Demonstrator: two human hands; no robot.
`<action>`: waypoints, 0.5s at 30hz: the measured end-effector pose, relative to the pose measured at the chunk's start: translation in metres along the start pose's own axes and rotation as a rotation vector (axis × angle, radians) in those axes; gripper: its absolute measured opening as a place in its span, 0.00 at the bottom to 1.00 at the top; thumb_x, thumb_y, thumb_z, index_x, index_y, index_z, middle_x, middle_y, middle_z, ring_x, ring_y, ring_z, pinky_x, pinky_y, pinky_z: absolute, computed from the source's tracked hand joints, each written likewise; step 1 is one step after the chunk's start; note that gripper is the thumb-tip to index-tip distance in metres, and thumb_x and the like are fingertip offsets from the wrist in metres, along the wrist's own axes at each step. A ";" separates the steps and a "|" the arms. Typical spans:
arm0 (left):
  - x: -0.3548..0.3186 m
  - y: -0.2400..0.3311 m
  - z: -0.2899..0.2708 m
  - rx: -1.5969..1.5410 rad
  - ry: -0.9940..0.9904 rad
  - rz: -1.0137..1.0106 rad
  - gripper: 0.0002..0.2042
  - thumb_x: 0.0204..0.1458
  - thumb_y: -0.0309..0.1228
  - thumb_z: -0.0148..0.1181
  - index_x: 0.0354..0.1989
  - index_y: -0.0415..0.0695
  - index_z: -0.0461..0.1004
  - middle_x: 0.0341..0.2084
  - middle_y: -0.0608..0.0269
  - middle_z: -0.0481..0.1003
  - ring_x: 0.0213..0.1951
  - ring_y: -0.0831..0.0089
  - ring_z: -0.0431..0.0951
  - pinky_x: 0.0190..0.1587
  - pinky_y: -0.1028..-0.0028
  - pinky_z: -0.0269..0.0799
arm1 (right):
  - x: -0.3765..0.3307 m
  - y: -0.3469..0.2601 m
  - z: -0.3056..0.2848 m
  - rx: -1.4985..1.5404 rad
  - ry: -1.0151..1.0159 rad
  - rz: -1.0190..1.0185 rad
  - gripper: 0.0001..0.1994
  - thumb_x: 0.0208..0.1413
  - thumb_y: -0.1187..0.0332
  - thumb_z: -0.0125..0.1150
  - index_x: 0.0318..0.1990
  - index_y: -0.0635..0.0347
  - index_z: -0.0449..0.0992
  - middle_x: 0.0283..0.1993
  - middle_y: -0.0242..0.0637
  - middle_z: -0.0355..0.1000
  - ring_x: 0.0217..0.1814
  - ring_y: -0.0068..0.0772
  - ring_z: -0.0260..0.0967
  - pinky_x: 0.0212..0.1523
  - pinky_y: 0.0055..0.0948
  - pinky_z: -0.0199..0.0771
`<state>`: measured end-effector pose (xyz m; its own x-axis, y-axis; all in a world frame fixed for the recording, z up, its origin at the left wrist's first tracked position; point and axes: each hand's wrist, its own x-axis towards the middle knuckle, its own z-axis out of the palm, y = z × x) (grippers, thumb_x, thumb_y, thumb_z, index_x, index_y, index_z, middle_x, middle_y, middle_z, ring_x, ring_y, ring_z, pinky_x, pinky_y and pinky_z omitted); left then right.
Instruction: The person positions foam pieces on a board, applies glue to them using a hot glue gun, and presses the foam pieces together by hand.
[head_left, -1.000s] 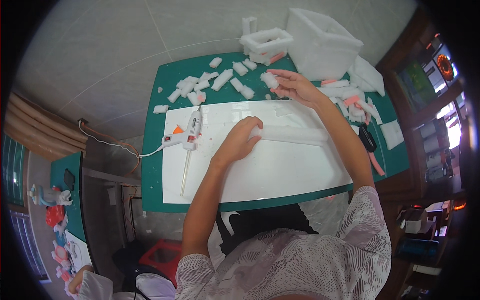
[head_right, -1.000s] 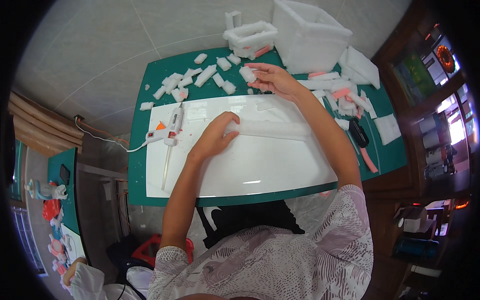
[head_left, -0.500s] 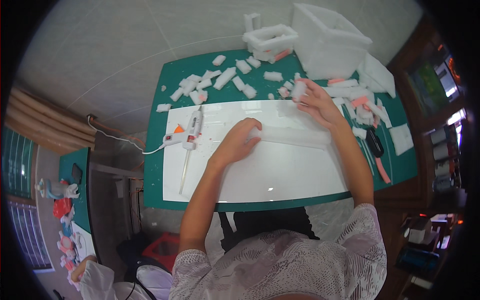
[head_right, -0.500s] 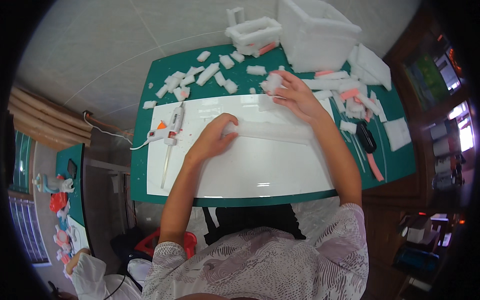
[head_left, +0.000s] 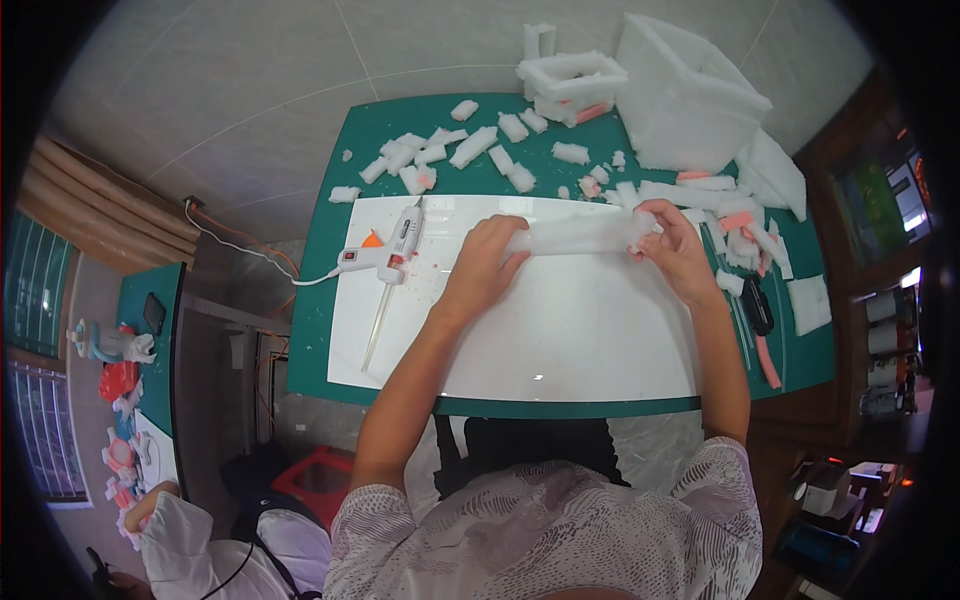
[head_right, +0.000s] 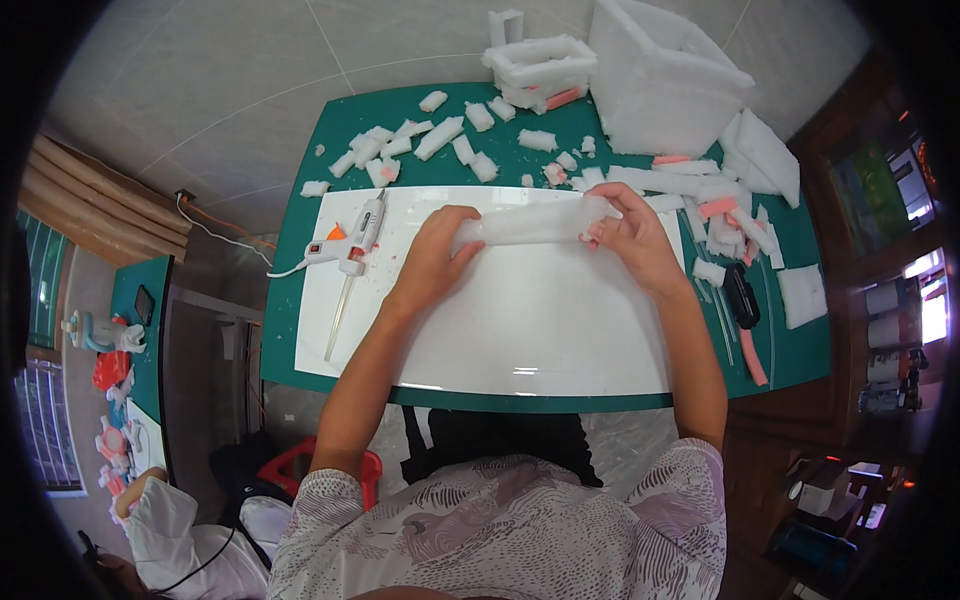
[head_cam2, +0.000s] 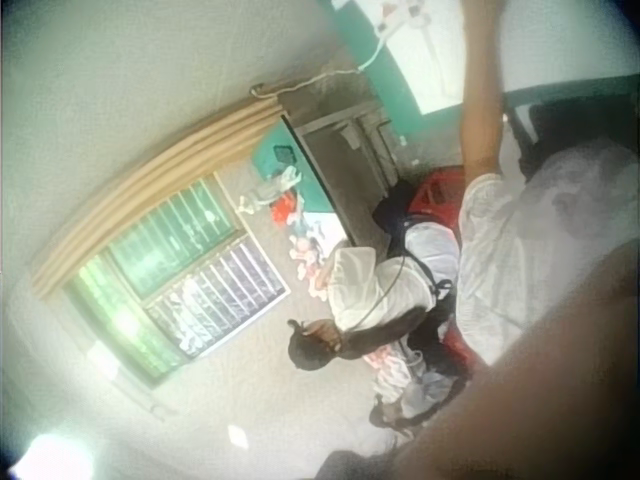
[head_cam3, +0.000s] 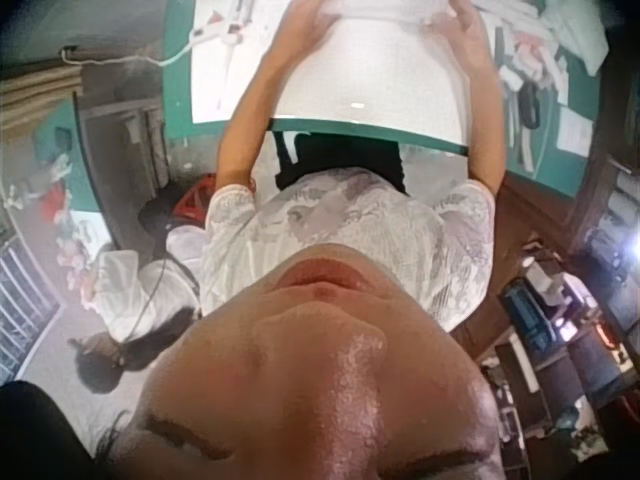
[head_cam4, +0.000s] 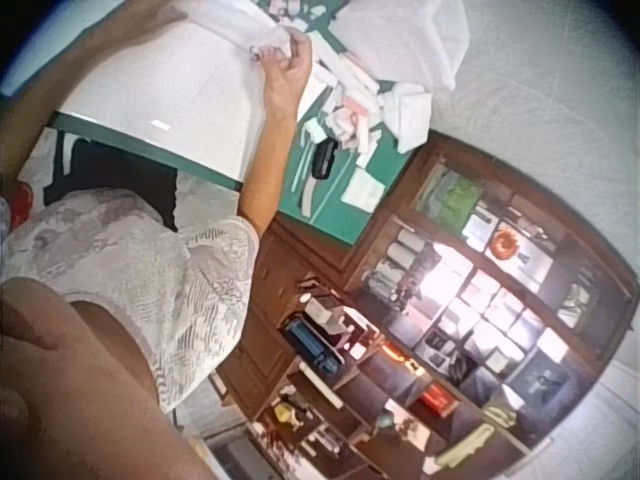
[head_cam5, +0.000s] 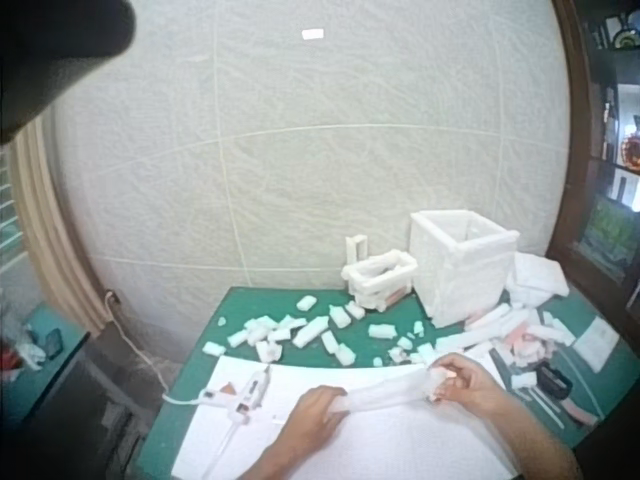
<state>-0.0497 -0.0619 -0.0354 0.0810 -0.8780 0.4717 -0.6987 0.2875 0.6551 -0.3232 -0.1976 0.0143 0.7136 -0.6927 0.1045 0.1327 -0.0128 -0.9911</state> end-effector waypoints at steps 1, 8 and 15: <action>0.000 -0.002 0.000 0.023 0.039 -0.006 0.18 0.49 0.22 0.66 0.49 0.42 0.71 0.46 0.52 0.74 0.52 0.51 0.72 0.56 0.61 0.66 | -0.002 0.001 0.003 0.000 -0.008 0.003 0.21 0.59 0.75 0.63 0.59 0.65 0.66 0.54 0.37 0.68 0.44 0.25 0.73 0.47 0.25 0.73; 0.001 0.000 -0.002 0.191 0.106 0.010 0.22 0.46 0.25 0.69 0.51 0.44 0.72 0.57 0.52 0.67 0.62 0.52 0.65 0.62 0.57 0.59 | -0.011 0.027 0.020 -0.051 -0.038 0.145 0.20 0.59 0.76 0.62 0.58 0.65 0.67 0.52 0.38 0.70 0.43 0.26 0.75 0.46 0.25 0.75; -0.002 0.023 0.001 0.295 0.222 0.205 0.19 0.45 0.28 0.71 0.47 0.46 0.77 0.58 0.52 0.68 0.62 0.52 0.64 0.63 0.58 0.58 | -0.011 0.028 0.043 0.245 0.101 0.231 0.22 0.61 0.79 0.58 0.61 0.63 0.62 0.59 0.45 0.69 0.57 0.35 0.76 0.56 0.26 0.76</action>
<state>-0.0668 -0.0535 -0.0219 0.0474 -0.7010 0.7116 -0.8871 0.2980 0.3526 -0.2983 -0.1593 -0.0115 0.6741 -0.7250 -0.1412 0.1452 0.3175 -0.9371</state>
